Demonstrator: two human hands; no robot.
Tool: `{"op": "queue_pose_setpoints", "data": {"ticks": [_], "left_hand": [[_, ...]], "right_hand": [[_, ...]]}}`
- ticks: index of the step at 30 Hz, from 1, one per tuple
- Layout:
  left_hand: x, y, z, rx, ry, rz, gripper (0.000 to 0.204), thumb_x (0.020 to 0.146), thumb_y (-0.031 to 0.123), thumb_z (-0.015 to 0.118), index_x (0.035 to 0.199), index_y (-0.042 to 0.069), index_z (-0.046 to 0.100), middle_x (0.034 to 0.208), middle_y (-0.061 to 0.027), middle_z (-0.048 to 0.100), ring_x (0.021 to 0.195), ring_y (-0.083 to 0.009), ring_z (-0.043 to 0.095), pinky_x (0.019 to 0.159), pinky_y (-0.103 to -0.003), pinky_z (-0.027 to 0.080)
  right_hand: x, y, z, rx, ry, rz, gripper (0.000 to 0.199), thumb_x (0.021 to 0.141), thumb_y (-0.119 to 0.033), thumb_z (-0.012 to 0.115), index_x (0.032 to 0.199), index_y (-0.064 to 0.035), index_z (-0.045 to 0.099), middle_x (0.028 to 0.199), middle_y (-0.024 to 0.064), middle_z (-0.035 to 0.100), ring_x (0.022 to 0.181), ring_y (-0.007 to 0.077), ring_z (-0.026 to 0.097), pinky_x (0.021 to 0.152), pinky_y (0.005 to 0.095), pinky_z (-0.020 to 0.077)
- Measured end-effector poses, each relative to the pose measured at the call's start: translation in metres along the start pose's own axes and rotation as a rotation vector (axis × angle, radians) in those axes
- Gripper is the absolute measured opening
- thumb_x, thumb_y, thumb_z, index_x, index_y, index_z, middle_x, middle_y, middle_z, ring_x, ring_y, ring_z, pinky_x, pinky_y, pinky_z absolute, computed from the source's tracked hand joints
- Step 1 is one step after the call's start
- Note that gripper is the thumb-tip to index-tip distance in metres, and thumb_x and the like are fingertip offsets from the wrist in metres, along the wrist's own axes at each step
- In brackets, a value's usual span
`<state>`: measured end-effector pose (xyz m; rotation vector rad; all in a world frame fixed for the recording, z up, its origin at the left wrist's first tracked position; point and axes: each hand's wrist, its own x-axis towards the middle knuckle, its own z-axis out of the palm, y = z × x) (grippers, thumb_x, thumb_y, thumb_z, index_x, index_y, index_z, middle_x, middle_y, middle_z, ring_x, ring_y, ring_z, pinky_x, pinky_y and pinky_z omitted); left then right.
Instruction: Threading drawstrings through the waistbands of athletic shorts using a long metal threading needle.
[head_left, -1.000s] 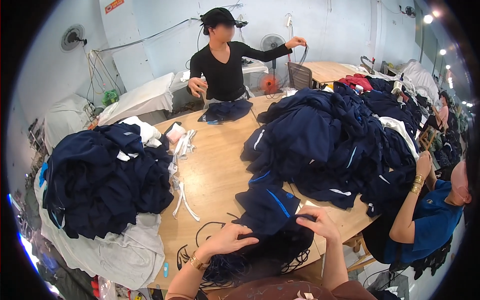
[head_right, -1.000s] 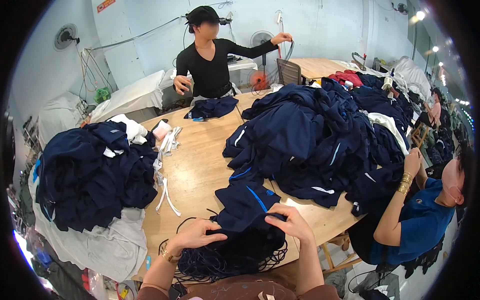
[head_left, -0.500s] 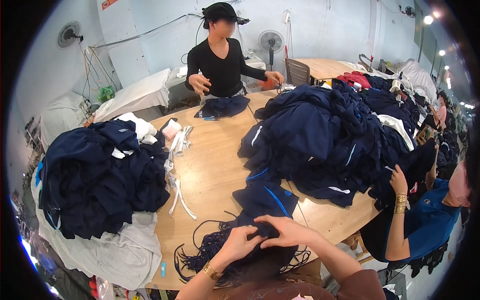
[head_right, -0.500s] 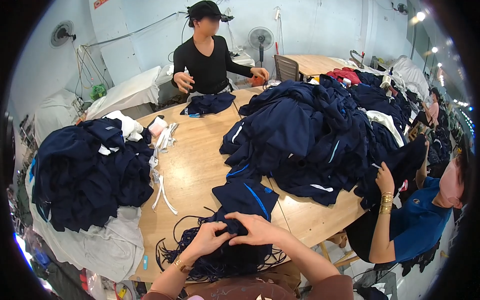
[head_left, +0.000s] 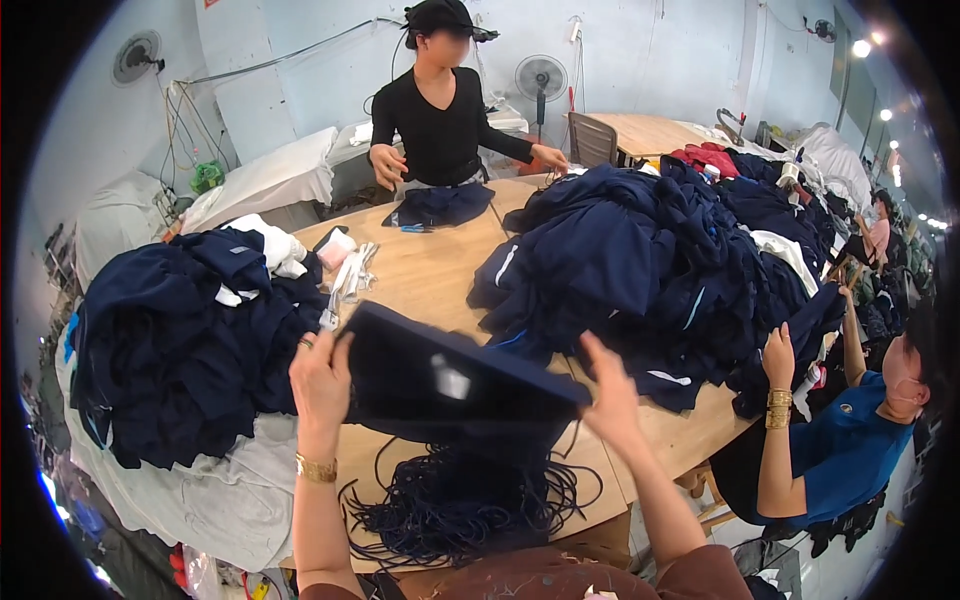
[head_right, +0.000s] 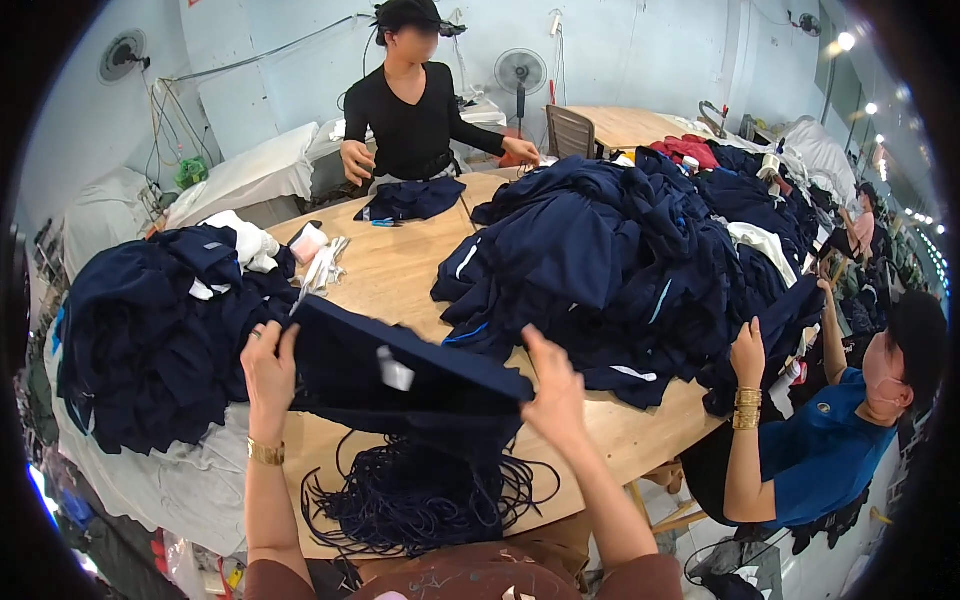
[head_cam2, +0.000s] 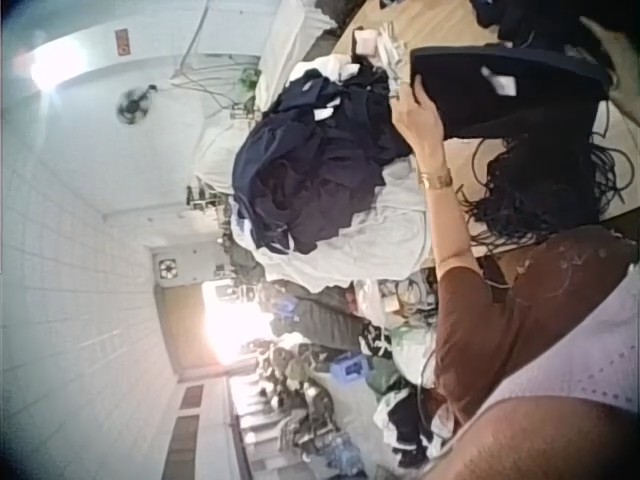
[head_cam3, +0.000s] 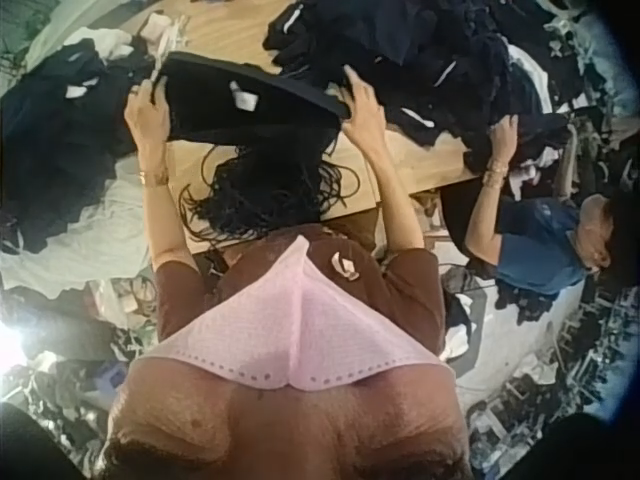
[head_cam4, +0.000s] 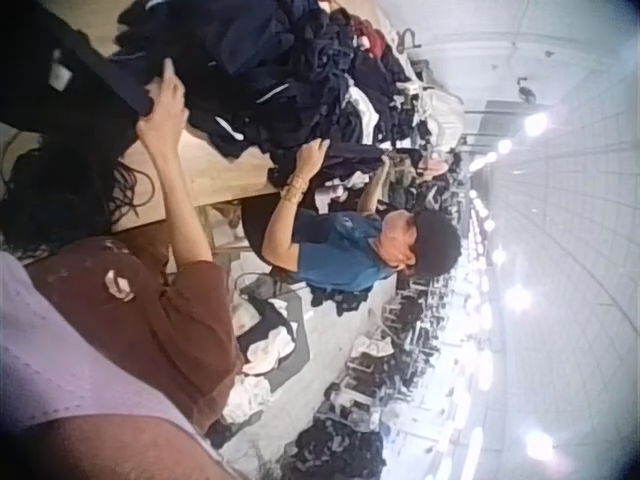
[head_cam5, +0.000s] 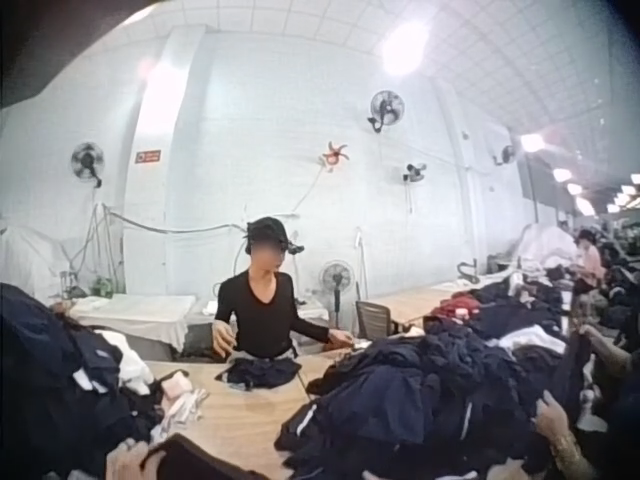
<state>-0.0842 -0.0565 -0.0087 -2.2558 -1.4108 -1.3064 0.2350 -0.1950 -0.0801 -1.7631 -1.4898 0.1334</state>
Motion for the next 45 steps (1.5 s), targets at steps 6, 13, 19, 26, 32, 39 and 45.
{"op": "queue_pose_setpoints", "data": {"ticks": [6, 13, 19, 26, 32, 39, 45], "left_hand": [[0.012, -0.004, 0.011, -0.041, -0.001, -0.105, 0.026, 0.086, 0.019, 0.062, 0.072, 0.0, 0.051, 0.071, -0.0202, 0.054, 0.066, -0.0382, 0.053, 0.059, -0.044, 0.042], [-0.048, 0.111, 0.019, -0.448, -0.523, 0.475, 0.023, 0.081, 0.024, 0.067, 0.076, 0.006, 0.054, 0.072, -0.0101, 0.055, 0.062, -0.0264, 0.058, 0.052, -0.034, 0.045], [-0.085, 0.09, 0.033, -0.354, -0.52, 0.274, 0.026, 0.071, 0.028, 0.075, 0.081, 0.011, 0.058, 0.078, -0.0061, 0.056, 0.072, -0.0233, 0.059, 0.059, -0.035, 0.047], [-0.075, -0.008, 0.003, -0.654, -0.793, -0.289, 0.03, 0.074, 0.003, 0.067, 0.103, 0.007, 0.061, 0.098, -0.0122, 0.066, 0.089, -0.0273, 0.064, 0.078, -0.035, 0.05], [-0.042, 0.049, -0.015, -0.722, -0.463, -0.137, 0.025, 0.079, 0.009, 0.068, 0.103, 0.004, 0.066, 0.093, -0.0103, 0.067, 0.086, -0.0261, 0.064, 0.084, -0.031, 0.048], [-0.058, 0.076, -0.002, -0.596, -0.969, -0.055, 0.025, 0.08, 0.021, 0.07, 0.1, 0.007, 0.065, 0.075, -0.0109, 0.063, 0.072, -0.0271, 0.06, 0.066, -0.035, 0.046], [-0.065, 0.092, -0.011, -0.758, -0.959, 0.088, 0.022, 0.081, 0.023, 0.069, 0.088, 0.003, 0.062, 0.071, -0.0138, 0.059, 0.065, -0.0304, 0.055, 0.059, -0.035, 0.043]], "right_hand": [[-0.04, -0.024, 0.002, 0.222, -0.667, -0.009, 0.077, 0.071, -0.005, 0.064, 0.14, -0.0104, 0.03, 0.135, 0.0187, 0.042, 0.118, 0.0365, 0.047, 0.098, 0.0416, 0.0394], [-0.007, -0.083, -0.034, 0.209, -0.125, -0.363, 0.038, 0.073, -0.019, 0.075, 0.104, -0.0053, 0.058, 0.09, 0.0107, 0.061, 0.082, 0.0273, 0.058, 0.076, 0.0376, 0.0432], [0.004, -0.067, -0.053, 0.283, 0.058, -0.353, 0.027, 0.074, -0.007, 0.074, 0.061, -0.0013, 0.052, 0.055, 0.0075, 0.048, 0.045, 0.0187, 0.044, 0.043, 0.0291, 0.0324], [0.01, -0.048, -0.084, 0.188, 0.261, -0.238, 0.026, 0.076, -0.004, 0.072, 0.061, -0.0006, 0.051, 0.053, 0.0038, 0.046, 0.045, 0.0107, 0.039, 0.044, 0.0249, 0.0292], [0.008, -0.065, -0.054, 0.425, 0.207, -0.195, 0.025, 0.078, -0.005, 0.07, 0.062, -0.0004, 0.052, 0.053, 0.0021, 0.046, 0.047, 0.0059, 0.037, 0.044, 0.0231, 0.0273], [0.009, -0.065, -0.057, 0.497, 0.07, -0.207, 0.025, 0.078, -0.006, 0.071, 0.061, 0.0, 0.053, 0.053, 0.0014, 0.047, 0.046, 0.0062, 0.037, 0.043, 0.0232, 0.0269], [0.002, -0.057, -0.055, 0.476, 0.012, -0.153, 0.023, 0.078, -0.005, 0.07, 0.063, -0.0011, 0.053, 0.055, -0.0006, 0.046, 0.049, 0.005, 0.037, 0.045, 0.0223, 0.0272]]}}
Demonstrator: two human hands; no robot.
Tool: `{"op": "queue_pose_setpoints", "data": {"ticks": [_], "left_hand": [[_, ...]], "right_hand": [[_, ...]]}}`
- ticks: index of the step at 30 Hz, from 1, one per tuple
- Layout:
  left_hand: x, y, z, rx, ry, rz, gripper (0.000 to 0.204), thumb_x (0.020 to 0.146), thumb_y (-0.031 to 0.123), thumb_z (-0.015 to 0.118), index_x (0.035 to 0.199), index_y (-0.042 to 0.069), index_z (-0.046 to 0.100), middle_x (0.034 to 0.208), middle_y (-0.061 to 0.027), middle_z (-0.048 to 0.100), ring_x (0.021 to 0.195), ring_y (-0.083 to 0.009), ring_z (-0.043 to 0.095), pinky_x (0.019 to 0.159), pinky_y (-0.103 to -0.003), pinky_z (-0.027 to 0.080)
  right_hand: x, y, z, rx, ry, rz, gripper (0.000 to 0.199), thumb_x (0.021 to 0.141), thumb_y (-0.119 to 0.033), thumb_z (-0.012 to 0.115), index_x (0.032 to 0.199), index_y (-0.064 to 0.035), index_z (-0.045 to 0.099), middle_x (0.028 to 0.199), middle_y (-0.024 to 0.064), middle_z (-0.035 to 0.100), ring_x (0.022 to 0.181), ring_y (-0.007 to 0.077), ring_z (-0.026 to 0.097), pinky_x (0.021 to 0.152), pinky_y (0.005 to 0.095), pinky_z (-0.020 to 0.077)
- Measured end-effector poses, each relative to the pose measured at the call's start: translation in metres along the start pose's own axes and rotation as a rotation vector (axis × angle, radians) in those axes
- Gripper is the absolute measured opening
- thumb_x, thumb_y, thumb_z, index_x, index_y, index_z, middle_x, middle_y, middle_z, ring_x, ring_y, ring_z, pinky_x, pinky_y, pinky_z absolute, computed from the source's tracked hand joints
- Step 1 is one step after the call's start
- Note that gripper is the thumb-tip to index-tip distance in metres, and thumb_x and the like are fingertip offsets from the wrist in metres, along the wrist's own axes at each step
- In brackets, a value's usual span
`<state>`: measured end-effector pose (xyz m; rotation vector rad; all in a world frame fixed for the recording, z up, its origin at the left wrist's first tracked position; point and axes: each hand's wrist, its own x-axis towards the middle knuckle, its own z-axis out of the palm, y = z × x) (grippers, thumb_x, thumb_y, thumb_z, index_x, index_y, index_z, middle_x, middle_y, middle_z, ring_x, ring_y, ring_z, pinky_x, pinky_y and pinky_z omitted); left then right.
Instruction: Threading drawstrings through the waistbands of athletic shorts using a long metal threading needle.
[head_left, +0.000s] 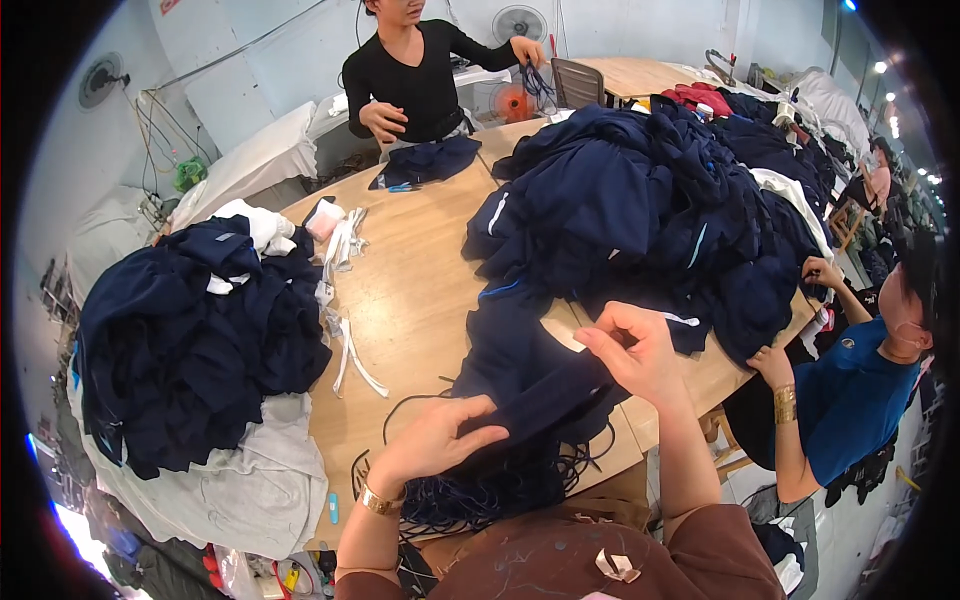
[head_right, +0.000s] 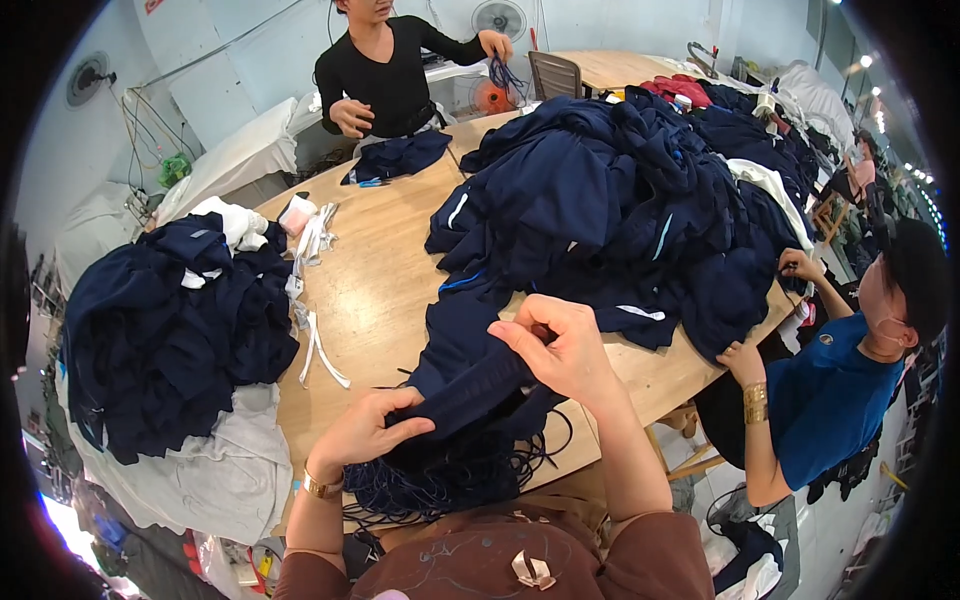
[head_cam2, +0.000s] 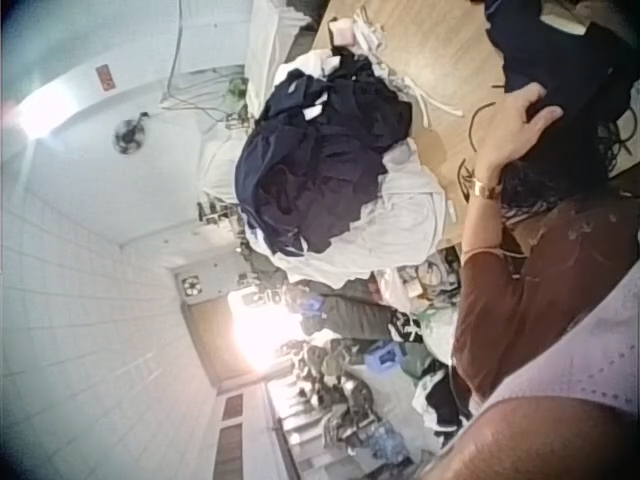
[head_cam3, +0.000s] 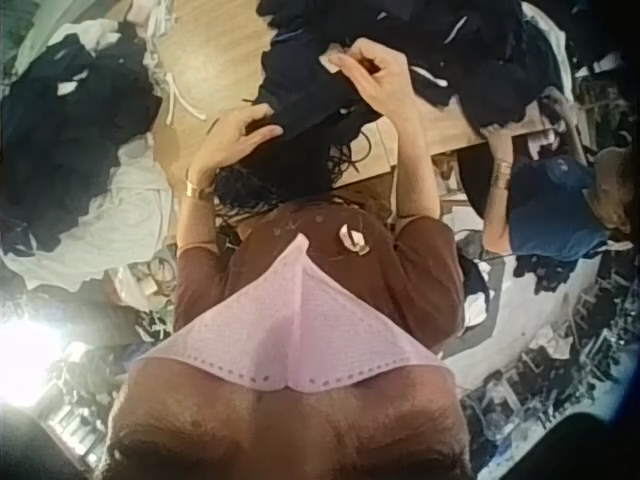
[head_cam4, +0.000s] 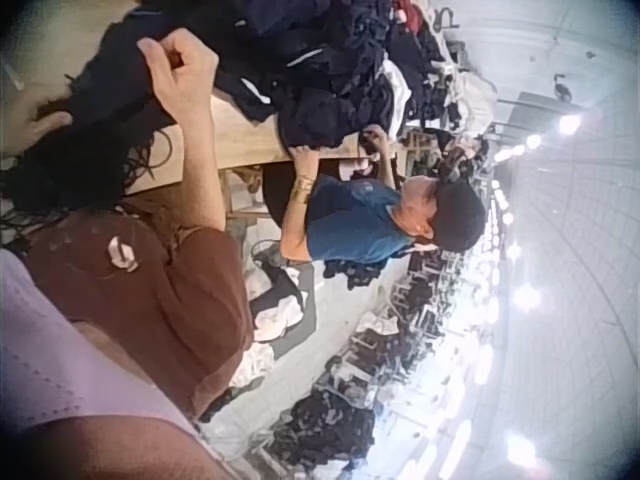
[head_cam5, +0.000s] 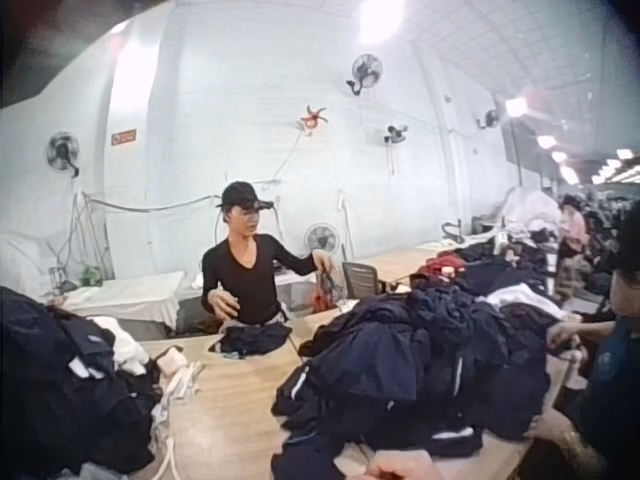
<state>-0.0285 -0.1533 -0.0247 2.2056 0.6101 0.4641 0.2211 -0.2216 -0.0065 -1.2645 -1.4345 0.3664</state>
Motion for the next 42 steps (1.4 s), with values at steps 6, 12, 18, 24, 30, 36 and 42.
{"op": "queue_pose_setpoints", "data": {"ticks": [6, 12, 18, 24, 30, 36, 42], "left_hand": [[-0.001, -0.004, 0.013, 0.085, 0.048, -0.036, 0.021, 0.081, 0.021, 0.069, 0.085, 0.003, 0.061, 0.072, -0.0149, 0.06, 0.064, -0.0306, 0.055, 0.059, -0.034, 0.044], [-0.004, -0.015, 0.007, -0.032, 0.198, -0.108, 0.025, 0.078, 0.026, 0.073, 0.08, 0.003, 0.063, 0.067, -0.0121, 0.06, 0.059, -0.0242, 0.056, 0.057, -0.032, 0.044], [0.0, 0.0, -0.004, 0.058, 0.182, -0.211, 0.027, 0.076, 0.027, 0.075, 0.079, 0.003, 0.064, 0.066, -0.011, 0.061, 0.058, -0.0225, 0.057, 0.056, -0.03, 0.045], [0.006, 0.009, 0.007, 0.111, 0.089, -0.113, 0.025, 0.076, 0.026, 0.074, 0.082, 0.003, 0.065, 0.069, -0.012, 0.062, 0.062, -0.0256, 0.06, 0.057, -0.032, 0.046], [0.012, -0.002, 0.039, 0.033, 0.139, -0.031, 0.027, 0.079, 0.018, 0.07, 0.093, -0.002, 0.06, 0.083, -0.0201, 0.063, 0.074, -0.0332, 0.063, 0.065, -0.037, 0.049], [0.007, -0.02, 0.058, -0.319, 0.396, -0.086, 0.019, 0.08, 0.005, 0.062, 0.098, -0.001, 0.057, 0.085, -0.0183, 0.063, 0.074, -0.029, 0.062, 0.068, -0.032, 0.049], [0.025, -0.028, 0.006, -0.037, 0.721, -0.073, 0.013, 0.076, 0.002, 0.067, 0.082, -0.001, 0.057, 0.073, -0.0165, 0.062, 0.065, -0.0209, 0.061, 0.061, -0.03, 0.046]], "right_hand": [[0.005, -0.009, 0.0, -0.019, -0.331, 0.022, 0.022, 0.074, -0.013, 0.075, 0.081, -0.0012, 0.059, 0.063, 0.003, 0.054, 0.056, 0.0127, 0.048, 0.056, 0.026, 0.0398], [0.003, 0.005, -0.019, -0.031, -0.504, 0.004, 0.015, 0.078, -0.006, 0.069, 0.093, -0.0045, 0.069, 0.084, 0.0086, 0.069, 0.074, 0.0209, 0.066, 0.065, 0.0278, 0.0493], [0.013, -0.001, -0.017, -0.09, -0.447, -0.051, 0.013, 0.079, -0.004, 0.067, 0.092, -0.0042, 0.069, 0.084, 0.0091, 0.069, 0.074, 0.0211, 0.066, 0.064, 0.0269, 0.0493], [0.013, 0.011, 0.0, 0.013, -0.578, -0.013, 0.016, 0.077, -0.009, 0.069, 0.093, -0.0038, 0.067, 0.084, 0.0088, 0.068, 0.075, 0.0215, 0.065, 0.065, 0.0283, 0.0489], [0.001, 0.003, 0.049, 0.011, -0.559, -0.264, 0.066, 0.064, -0.036, 0.08, 0.118, -0.0077, 0.056, 0.084, 0.0094, 0.056, 0.075, 0.0251, 0.057, 0.069, 0.034, 0.0468], [0.013, -0.005, 0.076, -0.054, -0.585, -0.233, 0.08, 0.062, -0.035, 0.081, 0.129, -0.0096, 0.046, 0.09, 0.0133, 0.055, 0.081, 0.0289, 0.057, 0.069, 0.0365, 0.0484], [0.045, -0.001, 0.083, -0.148, -0.221, -0.343, 0.09, 0.066, -0.028, 0.077, 0.141, -0.0112, 0.029, 0.112, 0.0161, 0.05, 0.096, 0.0351, 0.053, 0.083, 0.0401, 0.044]]}}
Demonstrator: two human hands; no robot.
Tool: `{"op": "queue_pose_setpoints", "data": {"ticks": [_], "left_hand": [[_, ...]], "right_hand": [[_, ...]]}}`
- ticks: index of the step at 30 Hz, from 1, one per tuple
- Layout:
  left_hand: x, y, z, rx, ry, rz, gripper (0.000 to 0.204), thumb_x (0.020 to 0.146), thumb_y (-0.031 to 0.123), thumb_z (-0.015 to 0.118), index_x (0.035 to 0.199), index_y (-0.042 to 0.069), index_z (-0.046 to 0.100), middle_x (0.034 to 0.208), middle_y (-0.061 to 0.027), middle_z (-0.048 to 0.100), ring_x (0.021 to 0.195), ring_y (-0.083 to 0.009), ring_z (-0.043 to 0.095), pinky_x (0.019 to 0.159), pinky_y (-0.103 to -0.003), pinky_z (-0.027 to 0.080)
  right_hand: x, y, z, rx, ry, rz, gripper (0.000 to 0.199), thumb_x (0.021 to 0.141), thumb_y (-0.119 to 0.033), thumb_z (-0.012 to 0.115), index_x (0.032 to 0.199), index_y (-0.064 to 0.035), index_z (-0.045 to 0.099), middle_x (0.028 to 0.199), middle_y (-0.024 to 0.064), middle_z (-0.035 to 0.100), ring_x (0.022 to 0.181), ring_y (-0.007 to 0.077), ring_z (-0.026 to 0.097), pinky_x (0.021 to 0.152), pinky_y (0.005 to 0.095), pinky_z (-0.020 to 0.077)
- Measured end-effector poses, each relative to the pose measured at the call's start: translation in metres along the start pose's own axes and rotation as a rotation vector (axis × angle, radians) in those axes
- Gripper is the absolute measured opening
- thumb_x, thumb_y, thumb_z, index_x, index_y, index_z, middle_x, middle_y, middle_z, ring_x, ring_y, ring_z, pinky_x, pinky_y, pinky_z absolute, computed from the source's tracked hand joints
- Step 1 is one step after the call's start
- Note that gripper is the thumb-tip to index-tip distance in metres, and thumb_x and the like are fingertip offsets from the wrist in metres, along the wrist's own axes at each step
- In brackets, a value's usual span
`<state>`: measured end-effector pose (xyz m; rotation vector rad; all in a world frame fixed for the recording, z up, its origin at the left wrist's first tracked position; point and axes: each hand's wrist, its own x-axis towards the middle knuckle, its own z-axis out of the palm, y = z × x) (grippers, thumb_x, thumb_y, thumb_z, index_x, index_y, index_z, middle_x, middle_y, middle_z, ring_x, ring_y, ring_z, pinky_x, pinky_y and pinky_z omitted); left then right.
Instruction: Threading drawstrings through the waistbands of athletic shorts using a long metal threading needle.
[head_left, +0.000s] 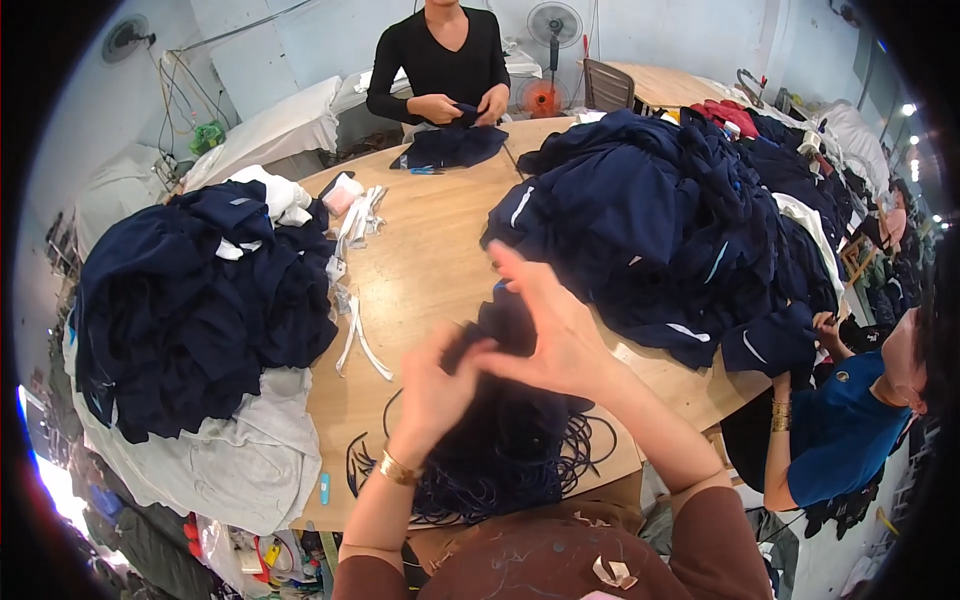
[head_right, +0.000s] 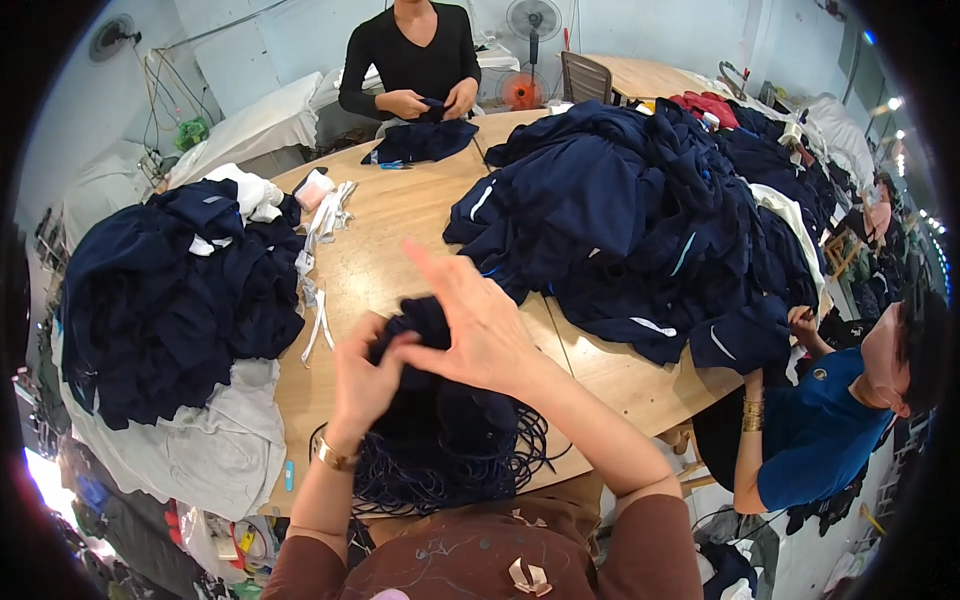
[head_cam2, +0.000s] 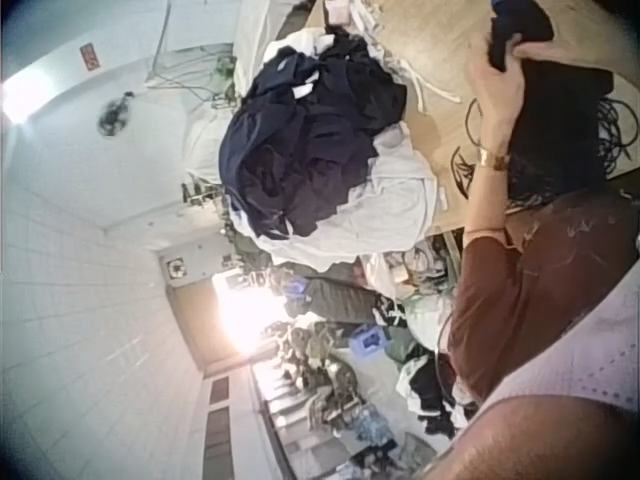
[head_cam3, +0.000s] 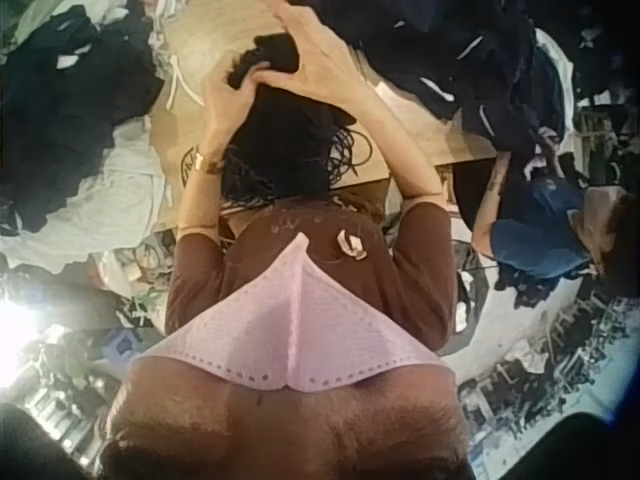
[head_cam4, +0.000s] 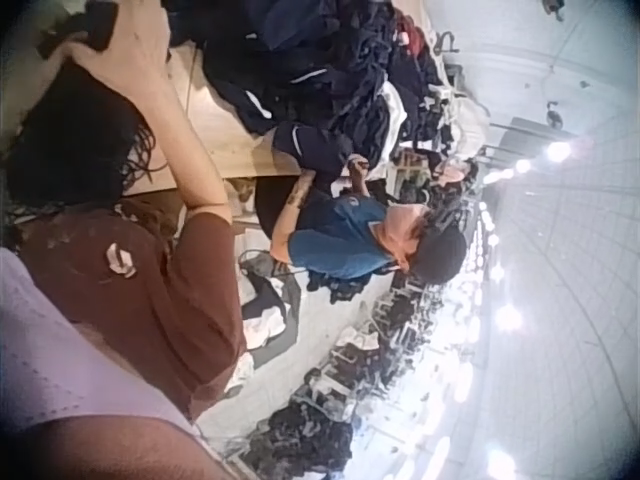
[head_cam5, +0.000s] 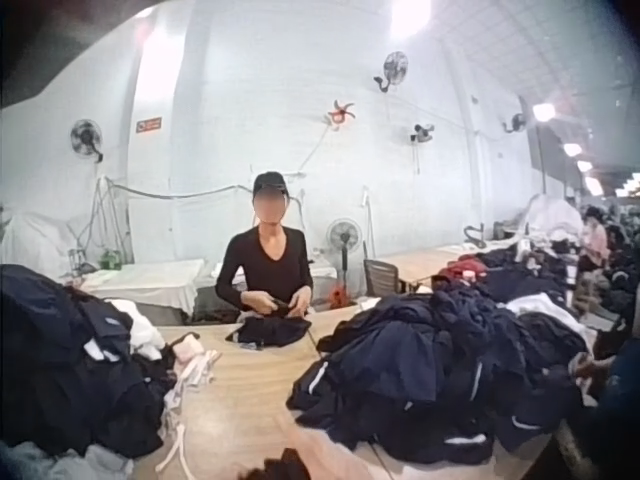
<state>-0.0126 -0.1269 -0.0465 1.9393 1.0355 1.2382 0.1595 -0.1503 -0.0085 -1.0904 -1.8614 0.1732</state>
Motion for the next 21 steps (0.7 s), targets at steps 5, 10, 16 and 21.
{"op": "queue_pose_setpoints", "data": {"ticks": [5, 10, 16, 21], "left_hand": [[0.025, 0.011, -0.014, -0.025, 0.125, -0.016, 0.028, 0.079, 0.012, 0.073, 0.07, 0.0, 0.049, 0.059, -0.0015, 0.047, 0.057, -0.0045, 0.039, 0.05, -0.023, 0.034], [0.016, 0.007, 0.007, -0.04, 0.122, 0.038, 0.035, 0.08, 0.013, 0.073, 0.065, 0.002, 0.043, 0.056, 0.0043, 0.039, 0.055, -0.0034, 0.032, 0.046, -0.023, 0.028], [0.011, -0.005, -0.029, 0.346, 0.155, 0.132, 0.024, 0.075, 0.016, 0.075, 0.073, 0.0, 0.057, 0.063, -0.0149, 0.057, 0.053, -0.0264, 0.053, 0.054, -0.033, 0.042], [0.025, -0.054, -0.082, 0.543, 0.208, 0.193, 0.021, 0.079, 0.016, 0.07, 0.076, 0.001, 0.057, 0.071, -0.0175, 0.057, 0.067, -0.0353, 0.055, 0.059, -0.037, 0.043]], "right_hand": [[-0.029, 0.026, 0.032, -0.023, 0.117, 0.267, 0.086, 0.069, -0.01, 0.069, 0.143, -0.0083, 0.025, 0.114, 0.02, 0.048, 0.106, 0.0387, 0.05, 0.089, 0.0417, 0.0414], [-0.039, 0.01, 0.07, 0.183, 0.243, 0.36, 0.093, 0.064, -0.004, 0.067, 0.143, -0.0008, 0.019, 0.118, 0.0201, 0.047, 0.111, 0.0399, 0.046, 0.091, 0.0406, 0.0394], [-0.059, 0.074, 0.02, -0.401, 0.344, 0.379, 0.1, 0.049, 0.011, 0.06, 0.142, -0.0098, 0.028, 0.121, 0.0158, 0.047, 0.112, 0.0354, 0.047, 0.086, 0.0406, 0.0417], [-0.096, 0.092, -0.03, -0.261, 0.146, 0.609, 0.08, 0.063, 0.01, 0.055, 0.135, -0.0218, 0.04, 0.12, 0.0111, 0.05, 0.103, 0.0343, 0.056, 0.086, 0.0375, 0.0473]]}}
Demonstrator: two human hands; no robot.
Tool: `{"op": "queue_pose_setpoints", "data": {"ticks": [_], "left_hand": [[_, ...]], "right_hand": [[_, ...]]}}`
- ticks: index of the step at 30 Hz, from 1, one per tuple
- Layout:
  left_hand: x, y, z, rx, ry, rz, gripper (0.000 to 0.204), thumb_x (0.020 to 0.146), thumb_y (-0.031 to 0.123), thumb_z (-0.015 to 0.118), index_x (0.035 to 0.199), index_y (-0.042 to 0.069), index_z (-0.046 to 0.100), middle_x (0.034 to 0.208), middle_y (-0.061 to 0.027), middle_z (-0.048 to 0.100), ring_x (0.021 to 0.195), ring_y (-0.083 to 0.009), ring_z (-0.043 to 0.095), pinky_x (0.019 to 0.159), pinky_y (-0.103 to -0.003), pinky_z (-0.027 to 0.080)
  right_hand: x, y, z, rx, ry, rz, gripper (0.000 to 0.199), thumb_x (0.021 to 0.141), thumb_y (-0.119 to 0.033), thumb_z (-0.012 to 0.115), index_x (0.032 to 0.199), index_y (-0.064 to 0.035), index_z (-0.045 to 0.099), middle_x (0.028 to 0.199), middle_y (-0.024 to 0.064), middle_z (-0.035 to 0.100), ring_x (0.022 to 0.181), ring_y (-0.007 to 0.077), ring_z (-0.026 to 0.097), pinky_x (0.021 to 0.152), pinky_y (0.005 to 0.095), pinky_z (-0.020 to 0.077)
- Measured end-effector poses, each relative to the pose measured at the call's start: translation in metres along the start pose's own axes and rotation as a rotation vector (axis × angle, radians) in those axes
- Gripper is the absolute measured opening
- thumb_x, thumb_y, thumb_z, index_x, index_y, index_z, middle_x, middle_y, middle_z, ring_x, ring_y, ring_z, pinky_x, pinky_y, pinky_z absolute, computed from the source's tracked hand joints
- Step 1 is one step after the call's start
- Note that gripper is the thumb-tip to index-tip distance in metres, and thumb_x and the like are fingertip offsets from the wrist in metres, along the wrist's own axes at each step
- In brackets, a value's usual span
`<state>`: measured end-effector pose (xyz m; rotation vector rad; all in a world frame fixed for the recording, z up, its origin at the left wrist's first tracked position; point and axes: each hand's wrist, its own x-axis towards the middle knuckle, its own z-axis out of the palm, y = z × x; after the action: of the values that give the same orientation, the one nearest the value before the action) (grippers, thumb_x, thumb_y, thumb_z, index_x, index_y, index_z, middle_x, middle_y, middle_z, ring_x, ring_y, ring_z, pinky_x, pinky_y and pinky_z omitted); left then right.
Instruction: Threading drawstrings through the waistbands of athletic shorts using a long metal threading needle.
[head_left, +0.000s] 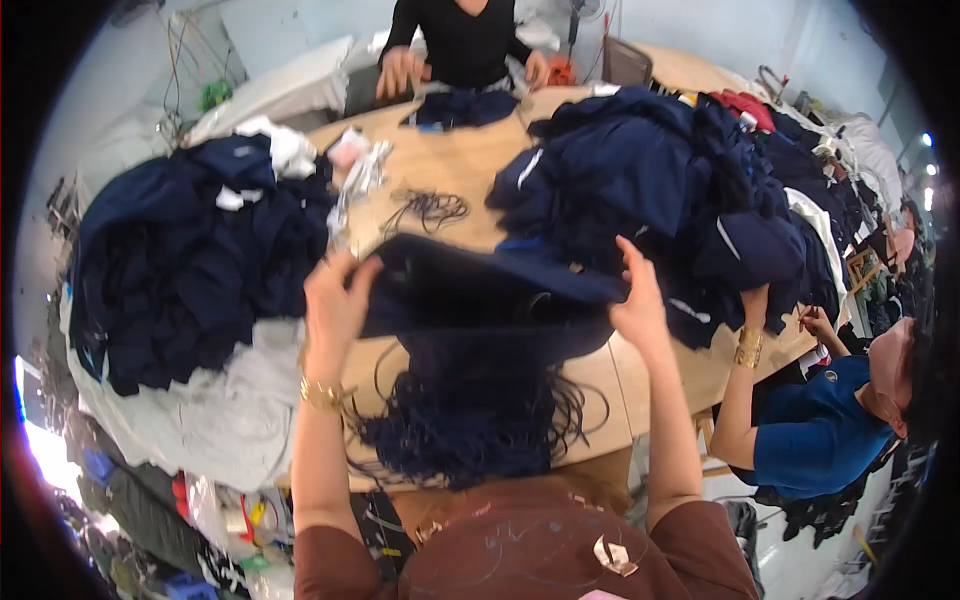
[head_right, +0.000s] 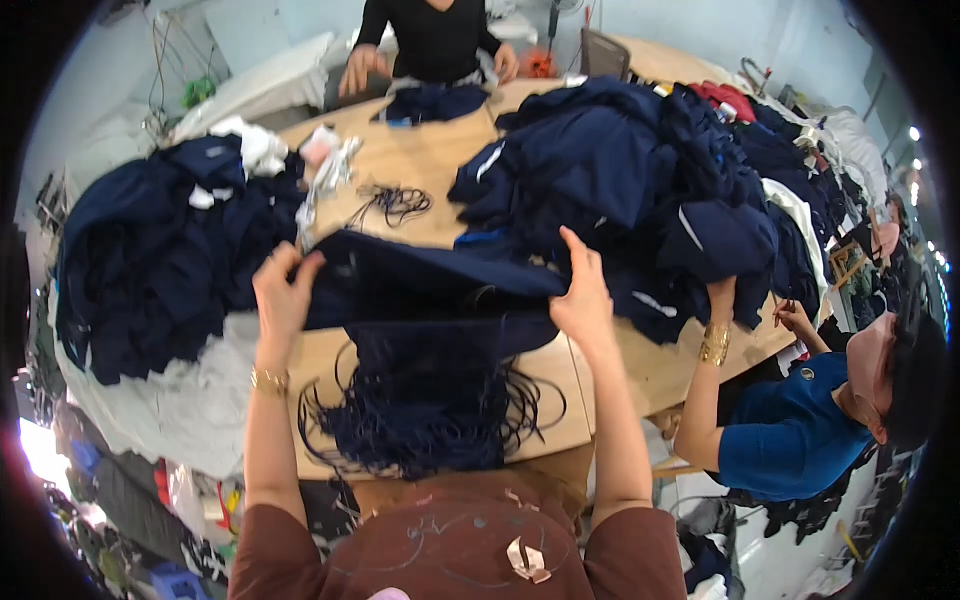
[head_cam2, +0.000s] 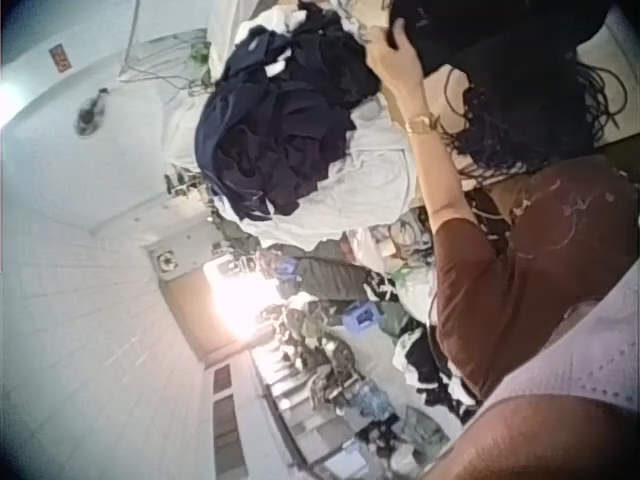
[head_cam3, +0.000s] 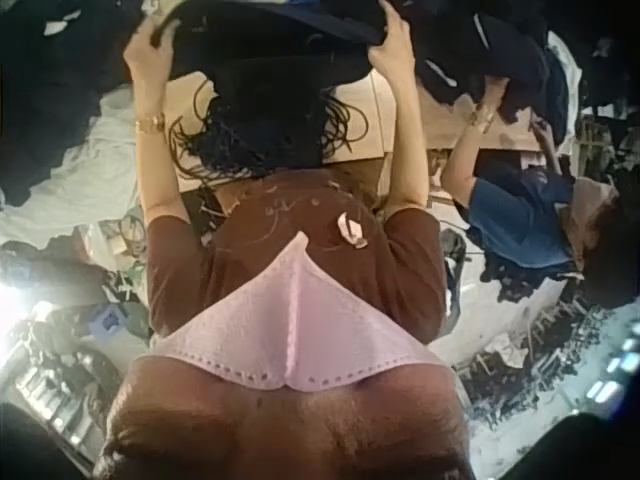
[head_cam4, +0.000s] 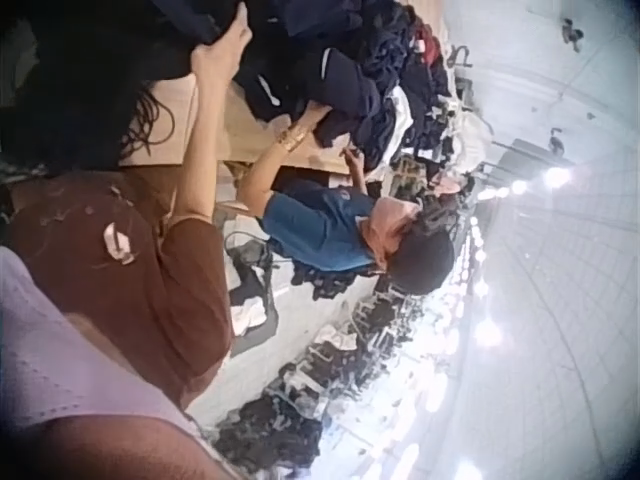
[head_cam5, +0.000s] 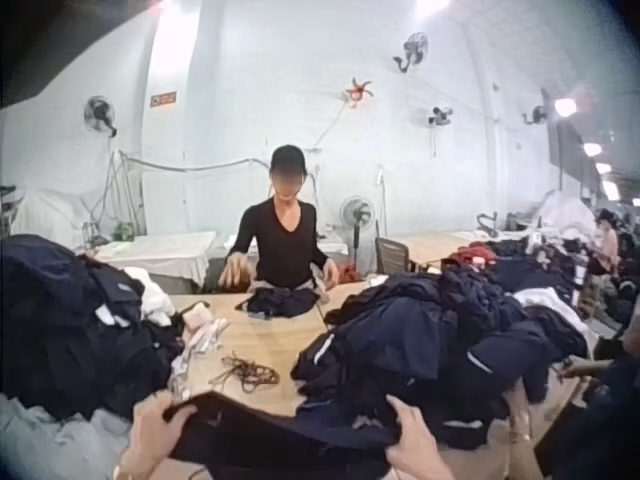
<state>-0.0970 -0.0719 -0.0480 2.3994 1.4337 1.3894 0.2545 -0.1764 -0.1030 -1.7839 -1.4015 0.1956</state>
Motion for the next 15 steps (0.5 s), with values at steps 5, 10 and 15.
{"op": "queue_pose_setpoints", "data": {"ticks": [5, 10, 15], "left_hand": [[0.041, -0.045, 0.001, 0.249, 0.072, 0.018, 0.029, 0.083, 0.021, 0.066, 0.075, -0.001, 0.049, 0.073, -0.018, 0.056, 0.072, -0.0376, 0.056, 0.062, -0.041, 0.043], [0.068, -0.005, 0.012, 0.067, 0.102, 0.042, 0.031, 0.082, 0.029, 0.067, 0.085, 0.001, 0.057, 0.081, -0.019, 0.062, 0.078, -0.0385, 0.059, 0.066, -0.041, 0.047], [0.085, 0.064, 0.015, -0.008, 0.159, 0.091, 0.03, 0.083, 0.029, 0.066, 0.09, 0.001, 0.06, 0.081, -0.0188, 0.064, 0.078, -0.037, 0.061, 0.069, -0.039, 0.049]], "right_hand": [[-0.011, -0.021, -0.02, 0.152, -0.323, -0.035, 0.058, 0.07, 0.017, 0.053, 0.123, -0.0073, 0.05, 0.111, 0.0122, 0.058, 0.108, 0.0214, 0.055, 0.086, 0.0289, 0.0454], [0.016, -0.039, -0.02, 0.408, -0.571, 0.14, 0.047, 0.07, 0.016, 0.051, 0.113, -0.0022, 0.054, 0.101, 0.008, 0.058, 0.098, 0.0152, 0.054, 0.088, 0.0267, 0.0428], [0.018, -0.037, 0.006, 0.675, -0.44, 0.072, 0.072, 0.067, 0.013, 0.056, 0.134, -0.009, 0.04, 0.116, 0.0125, 0.054, 0.109, 0.0179, 0.05, 0.093, 0.0272, 0.0395]]}}
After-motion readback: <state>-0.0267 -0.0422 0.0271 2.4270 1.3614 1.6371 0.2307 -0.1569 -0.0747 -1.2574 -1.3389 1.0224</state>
